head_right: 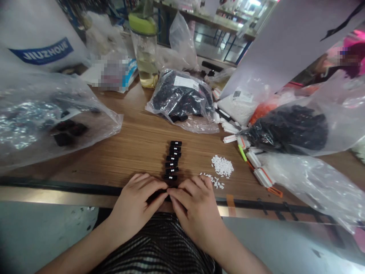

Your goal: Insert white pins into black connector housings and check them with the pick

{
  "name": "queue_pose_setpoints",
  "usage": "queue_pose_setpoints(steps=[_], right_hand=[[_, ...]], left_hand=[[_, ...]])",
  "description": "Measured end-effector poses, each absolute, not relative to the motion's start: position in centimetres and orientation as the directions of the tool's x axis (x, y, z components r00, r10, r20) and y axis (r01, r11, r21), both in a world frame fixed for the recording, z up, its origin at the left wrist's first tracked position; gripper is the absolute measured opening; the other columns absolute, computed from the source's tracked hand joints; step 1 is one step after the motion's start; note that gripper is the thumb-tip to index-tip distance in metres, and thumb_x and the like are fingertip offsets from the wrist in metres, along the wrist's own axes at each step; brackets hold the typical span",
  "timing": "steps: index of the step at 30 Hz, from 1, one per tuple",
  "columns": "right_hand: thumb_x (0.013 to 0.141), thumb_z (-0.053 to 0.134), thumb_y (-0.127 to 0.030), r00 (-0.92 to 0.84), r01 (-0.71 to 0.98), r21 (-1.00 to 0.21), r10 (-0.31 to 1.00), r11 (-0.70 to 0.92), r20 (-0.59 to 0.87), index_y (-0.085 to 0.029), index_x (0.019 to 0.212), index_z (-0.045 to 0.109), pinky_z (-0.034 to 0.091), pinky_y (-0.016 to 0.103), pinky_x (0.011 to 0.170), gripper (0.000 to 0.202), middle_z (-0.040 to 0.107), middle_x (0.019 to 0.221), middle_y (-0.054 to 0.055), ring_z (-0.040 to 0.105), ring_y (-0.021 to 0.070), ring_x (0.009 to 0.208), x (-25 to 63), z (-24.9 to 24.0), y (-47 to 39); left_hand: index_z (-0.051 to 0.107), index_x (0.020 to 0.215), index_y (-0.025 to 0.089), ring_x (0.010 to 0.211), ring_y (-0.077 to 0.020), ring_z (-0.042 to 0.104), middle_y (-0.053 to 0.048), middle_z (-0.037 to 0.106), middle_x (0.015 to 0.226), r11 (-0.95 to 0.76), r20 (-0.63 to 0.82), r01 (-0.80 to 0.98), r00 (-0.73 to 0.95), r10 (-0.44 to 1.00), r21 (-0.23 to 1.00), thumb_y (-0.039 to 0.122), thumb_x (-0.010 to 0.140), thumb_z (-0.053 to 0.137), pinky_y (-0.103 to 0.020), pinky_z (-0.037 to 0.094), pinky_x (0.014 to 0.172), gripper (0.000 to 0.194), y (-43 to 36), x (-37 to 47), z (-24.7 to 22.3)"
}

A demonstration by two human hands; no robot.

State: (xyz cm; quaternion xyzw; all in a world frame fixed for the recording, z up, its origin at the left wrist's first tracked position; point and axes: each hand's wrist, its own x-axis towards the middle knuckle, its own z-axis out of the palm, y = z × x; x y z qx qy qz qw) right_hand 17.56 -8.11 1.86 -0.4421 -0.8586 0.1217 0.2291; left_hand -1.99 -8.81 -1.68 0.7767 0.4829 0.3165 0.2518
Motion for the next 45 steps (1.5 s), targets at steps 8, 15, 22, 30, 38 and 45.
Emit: queue_pose_setpoints(steps=[8,15,22,30,38,45], right_hand=[[0.090,0.059,-0.013,-0.511,0.688,-0.428,0.810,0.586,0.288,-0.026,0.101,0.074,0.036,0.039,0.082,0.023,0.068,0.077,-0.001,0.056,0.0178,0.077,17.6,1.4,-8.1],[0.087,0.063,-0.013,-0.404,0.612,-0.565,0.833,0.554,0.379,-0.027,0.112,0.068,0.041,0.038,0.075,0.028,0.066,0.076,-0.002,0.057,0.0157,0.070,19.3,1.6,-8.4],[0.087,0.064,-0.015,-0.272,0.694,-0.538,0.866,0.478,0.420,-0.026,0.104,0.070,0.043,0.039,0.074,0.021,0.068,0.074,-0.001,0.061,0.0174,0.068,22.6,0.6,-9.3],[0.087,0.066,-0.015,-0.233,0.719,-0.521,0.866,0.460,0.443,-0.028,0.106,0.069,0.043,0.040,0.080,0.023,0.074,0.086,0.001,0.067,0.0200,0.079,23.8,0.7,-9.7],[0.088,0.064,-0.017,-0.252,0.729,-0.486,0.848,0.483,0.465,-0.026,0.102,0.070,0.044,0.039,0.076,0.018,0.072,0.081,0.000,0.066,0.0186,0.073,23.2,0.4,-10.0],[0.092,0.060,-0.028,-0.281,0.804,-0.383,0.859,0.454,0.429,-0.023,0.094,0.074,0.050,0.035,0.073,0.015,0.074,0.088,0.005,0.068,0.0201,0.078,24.3,4.2,-4.3]], left_hand=[[0.062,0.096,0.022,0.083,-0.0215,0.059,-0.001,0.070,0.090,-0.418,0.260,0.587,0.336,0.905,0.694,0.019,0.093,0.060,-0.040,0.040,0.079,0.004,-8.7,-2.0,-1.5],[0.064,0.093,0.022,0.079,-0.0214,0.061,-0.002,0.070,0.085,-0.439,0.313,0.603,0.308,0.898,0.666,0.019,0.093,0.058,-0.039,0.042,0.076,0.007,-9.1,-2.3,-1.0],[0.065,0.095,0.024,0.080,-0.0219,0.063,-0.001,0.071,0.087,-0.336,0.272,0.744,0.212,0.939,0.577,0.026,0.092,0.060,-0.039,0.045,0.076,0.006,-8.2,-5.8,-0.8],[0.064,0.092,0.023,0.082,-0.0246,0.066,-0.002,0.072,0.087,-0.257,0.159,0.888,0.211,0.965,0.381,0.025,0.088,0.063,-0.035,0.045,0.069,0.005,-3.0,-7.2,1.0],[0.063,0.088,0.024,0.073,-0.0200,0.065,-0.001,0.071,0.084,-0.347,0.105,0.851,0.333,0.937,0.394,0.022,0.084,0.061,-0.030,0.042,0.062,0.004,2.4,-6.2,1.5],[0.066,0.090,0.024,0.069,-0.0184,0.063,-0.002,0.073,0.087,-0.341,0.128,0.798,0.322,0.938,0.496,0.023,0.080,0.061,-0.029,0.044,0.061,0.011,4.2,-5.8,0.9]])
